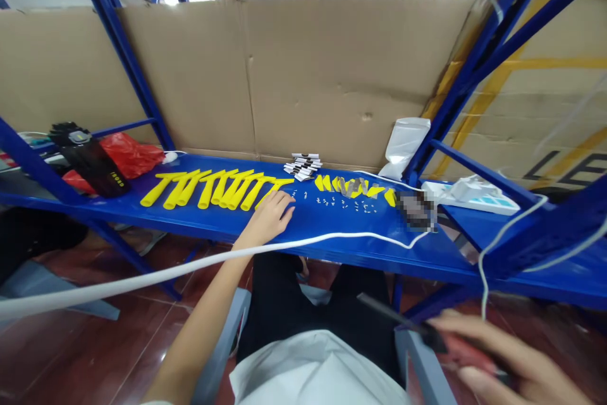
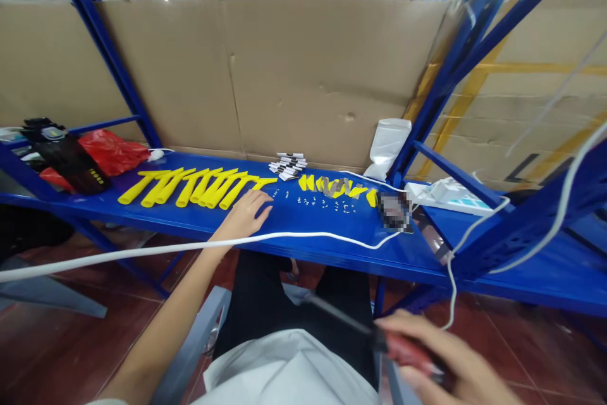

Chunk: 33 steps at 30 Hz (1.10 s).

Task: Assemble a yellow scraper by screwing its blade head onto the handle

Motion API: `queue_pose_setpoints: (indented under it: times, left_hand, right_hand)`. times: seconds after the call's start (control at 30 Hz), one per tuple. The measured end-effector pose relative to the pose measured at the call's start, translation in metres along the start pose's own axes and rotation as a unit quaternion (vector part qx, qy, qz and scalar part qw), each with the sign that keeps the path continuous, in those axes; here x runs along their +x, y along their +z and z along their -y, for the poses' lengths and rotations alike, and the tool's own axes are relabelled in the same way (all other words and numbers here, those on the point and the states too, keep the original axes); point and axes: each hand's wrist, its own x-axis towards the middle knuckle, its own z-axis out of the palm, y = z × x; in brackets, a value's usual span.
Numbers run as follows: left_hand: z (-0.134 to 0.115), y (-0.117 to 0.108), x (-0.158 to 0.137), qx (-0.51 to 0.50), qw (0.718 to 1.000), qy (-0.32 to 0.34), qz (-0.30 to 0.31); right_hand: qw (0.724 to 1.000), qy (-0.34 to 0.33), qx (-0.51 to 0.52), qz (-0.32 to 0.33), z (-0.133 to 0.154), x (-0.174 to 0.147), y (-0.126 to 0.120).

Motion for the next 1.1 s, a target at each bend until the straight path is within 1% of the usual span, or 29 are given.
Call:
queue_pose_setpoints:
  times: [0.03, 0.07, 0.1, 0.13, 0.2, 0.27, 0.3, 0.33, 0.4, 0.47, 0.57, 0.67, 0.8, 0.9, 0.97, 1.07, 1.1]
  left_hand:
    - [0.0, 0.001, 0.001, -0.005, 1.0, 0.002, 0.003]
    - [-0.001, 0.001, 0.002, -0.01, 1.0, 0.004, 0.004]
    - [-0.001, 0.002, 0.002, -0.016, 1.0, 0.006, 0.005]
    - [0.0, 0.002, 0.003, -0.02, 1.0, 0.008, 0.003]
    - [0.002, 0.001, 0.003, -0.023, 1.0, 0.009, -0.006]
    - [0.007, -0.004, 0.001, -0.022, 1.0, 0.005, -0.022]
    - [0.011, -0.008, -0.001, -0.021, 0.999, 0.0, -0.032]
    - [0.016, -0.012, -0.004, -0.023, 0.999, -0.007, -0.043]
    - [0.026, -0.021, -0.013, -0.025, 0.997, -0.029, -0.068]
    - [0.037, -0.03, -0.024, -0.023, 0.994, -0.062, -0.092]
    - [0.051, -0.041, -0.036, -0.019, 0.987, -0.11, -0.119]
    - [0.061, -0.046, -0.039, -0.016, 0.983, -0.129, -0.132]
    - [0.072, -0.051, -0.032, 0.014, 0.981, -0.137, -0.137]
    - [0.081, -0.058, -0.024, 0.035, 0.977, -0.163, -0.137]
    - [0.09, -0.067, -0.019, 0.046, 0.975, -0.171, -0.137]
    - [0.115, -0.089, -0.015, 0.082, 0.969, -0.184, -0.145]
    - [0.126, -0.098, -0.015, 0.103, 0.963, -0.198, -0.149]
  right_hand:
    - [0.999, -0.005, 0.024, 0.046, 0.011, 0.001, 0.017]
    - [0.996, 0.003, 0.037, 0.083, 0.02, 0.01, 0.035]
    - [0.996, 0.005, 0.042, 0.083, 0.026, 0.025, 0.052]
    - [0.997, -0.002, 0.037, 0.066, 0.028, 0.044, 0.066]
    - [0.999, -0.04, 0.013, -0.011, 0.017, 0.089, 0.084]
    - [0.992, -0.078, -0.038, -0.095, -0.01, 0.128, 0.089]
    - [0.986, -0.093, -0.072, -0.117, -0.026, 0.144, 0.089]
    - [0.979, -0.104, -0.112, -0.139, -0.042, 0.155, 0.088]
    - [0.961, -0.1, -0.189, -0.174, -0.068, 0.168, 0.088]
    - [0.944, -0.08, -0.24, -0.21, -0.084, 0.171, 0.089]
    - [0.934, -0.051, -0.265, -0.234, -0.09, 0.167, 0.095]
    - [0.939, -0.025, -0.255, -0.229, -0.089, 0.165, 0.099]
    - [0.946, 0.022, -0.25, -0.203, -0.092, 0.17, 0.099]
    - [0.946, 0.028, -0.253, -0.202, -0.091, 0.167, 0.096]
    - [0.943, 0.018, -0.262, -0.203, -0.083, 0.153, 0.089]
    - [0.956, -0.033, -0.261, -0.131, -0.065, 0.113, 0.072]
    - [0.966, -0.028, -0.237, -0.1, -0.058, 0.098, 0.065]
